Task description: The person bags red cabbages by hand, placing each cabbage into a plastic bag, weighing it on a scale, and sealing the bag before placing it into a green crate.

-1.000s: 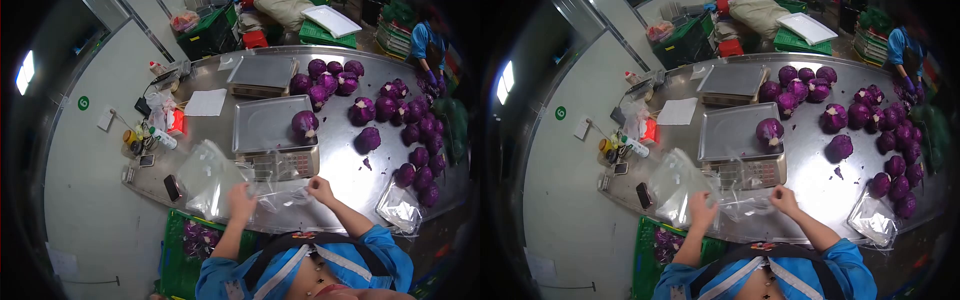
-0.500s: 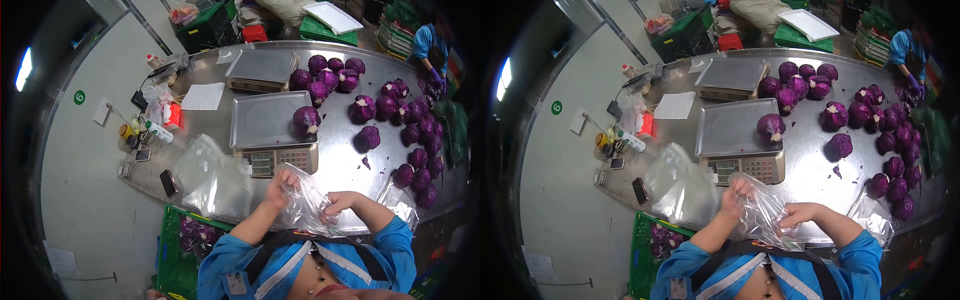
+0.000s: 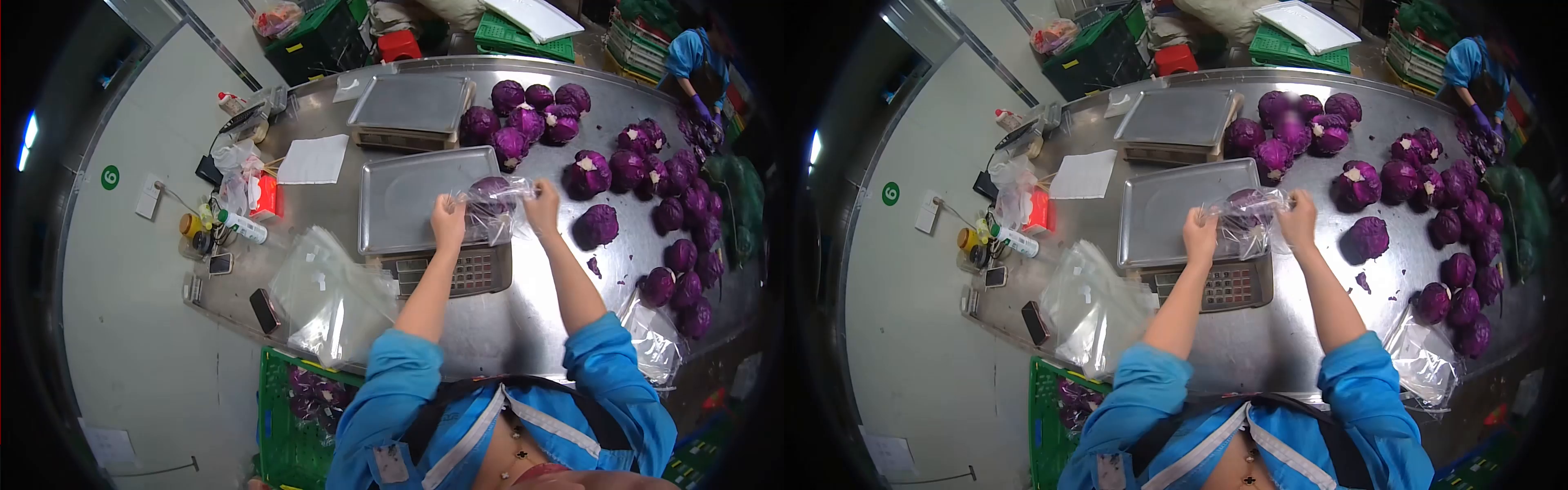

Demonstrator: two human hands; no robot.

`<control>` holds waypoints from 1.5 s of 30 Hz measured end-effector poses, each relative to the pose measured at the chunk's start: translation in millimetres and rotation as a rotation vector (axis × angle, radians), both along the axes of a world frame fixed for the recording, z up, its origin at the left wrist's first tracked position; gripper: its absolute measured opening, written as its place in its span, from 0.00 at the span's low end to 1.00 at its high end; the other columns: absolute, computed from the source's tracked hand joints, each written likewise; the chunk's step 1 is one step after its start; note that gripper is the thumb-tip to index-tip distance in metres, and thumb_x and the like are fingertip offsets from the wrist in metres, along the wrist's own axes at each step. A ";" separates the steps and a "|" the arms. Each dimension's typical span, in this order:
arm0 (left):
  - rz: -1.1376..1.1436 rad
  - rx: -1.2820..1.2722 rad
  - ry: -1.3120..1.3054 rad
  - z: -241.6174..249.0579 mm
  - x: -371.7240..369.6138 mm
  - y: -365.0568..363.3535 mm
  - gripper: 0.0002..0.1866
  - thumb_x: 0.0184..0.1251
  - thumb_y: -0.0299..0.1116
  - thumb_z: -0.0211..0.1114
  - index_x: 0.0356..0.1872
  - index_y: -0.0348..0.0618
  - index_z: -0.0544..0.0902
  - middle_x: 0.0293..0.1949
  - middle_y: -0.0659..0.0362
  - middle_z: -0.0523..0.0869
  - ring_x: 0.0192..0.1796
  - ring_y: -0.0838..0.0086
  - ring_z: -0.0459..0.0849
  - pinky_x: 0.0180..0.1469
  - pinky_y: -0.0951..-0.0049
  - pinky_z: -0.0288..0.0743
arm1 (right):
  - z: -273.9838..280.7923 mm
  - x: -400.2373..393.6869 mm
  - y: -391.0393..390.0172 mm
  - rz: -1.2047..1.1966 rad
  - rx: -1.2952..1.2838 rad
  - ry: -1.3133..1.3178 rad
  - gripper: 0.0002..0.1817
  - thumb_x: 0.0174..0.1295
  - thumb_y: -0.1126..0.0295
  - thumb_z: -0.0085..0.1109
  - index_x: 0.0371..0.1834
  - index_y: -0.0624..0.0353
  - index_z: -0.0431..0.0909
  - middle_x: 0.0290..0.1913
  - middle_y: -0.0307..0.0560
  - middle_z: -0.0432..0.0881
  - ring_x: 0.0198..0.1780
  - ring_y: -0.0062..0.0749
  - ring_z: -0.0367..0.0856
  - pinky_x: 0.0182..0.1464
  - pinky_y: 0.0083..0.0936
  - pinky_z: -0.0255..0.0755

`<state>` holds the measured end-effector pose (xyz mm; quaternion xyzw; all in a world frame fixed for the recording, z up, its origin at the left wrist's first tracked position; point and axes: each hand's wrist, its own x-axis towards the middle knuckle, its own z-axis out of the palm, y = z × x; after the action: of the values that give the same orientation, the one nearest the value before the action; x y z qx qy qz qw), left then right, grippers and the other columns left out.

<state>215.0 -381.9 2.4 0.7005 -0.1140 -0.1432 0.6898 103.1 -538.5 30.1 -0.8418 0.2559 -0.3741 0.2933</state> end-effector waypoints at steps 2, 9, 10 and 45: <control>0.195 0.080 -0.205 -9.6 6.8 -7.2 0.03 0.54 0.27 0.59 0.31 0.44 0.77 0.23 0.62 0.77 0.23 0.83 0.73 0.22 0.81 0.64 | -46.8 30.6 -7.0 -0.004 0.496 -0.074 0.10 0.49 0.72 0.56 0.35 0.63 0.76 0.30 0.42 0.77 0.28 0.24 0.71 0.28 0.22 0.64; -0.731 -0.141 0.372 36.8 -28.8 62.8 0.10 0.54 0.31 0.59 0.32 0.33 0.80 0.29 0.59 0.83 0.29 0.74 0.79 0.32 0.73 0.72 | 5.7 -79.2 2.8 0.881 0.869 0.186 0.10 0.53 0.69 0.57 0.34 0.64 0.80 0.31 0.41 0.81 0.32 0.20 0.76 0.34 0.19 0.69; -1.004 -0.050 0.172 50.1 -37.7 72.9 0.10 0.53 0.32 0.61 0.32 0.35 0.81 0.29 0.59 0.83 0.29 0.73 0.79 0.32 0.73 0.72 | -20.6 -105.7 -16.2 1.075 0.972 0.500 0.10 0.49 0.71 0.62 0.34 0.63 0.80 0.34 0.44 0.82 0.35 0.24 0.78 0.39 0.22 0.70; -0.549 0.009 -1.010 129.5 -209.8 131.3 0.06 0.47 0.35 0.65 0.24 0.45 0.81 0.20 0.59 0.80 0.22 0.67 0.79 0.24 0.73 0.70 | 101.2 -285.8 95.7 0.400 0.044 0.272 0.07 0.48 0.72 0.59 0.32 0.51 0.80 0.25 0.42 0.79 0.28 0.36 0.77 0.31 0.30 0.70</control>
<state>5.2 -250.7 131.9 0.6296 -0.6066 0.0348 0.4843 -182.7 -442.8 131.3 -0.9117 0.1292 -0.1861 0.3429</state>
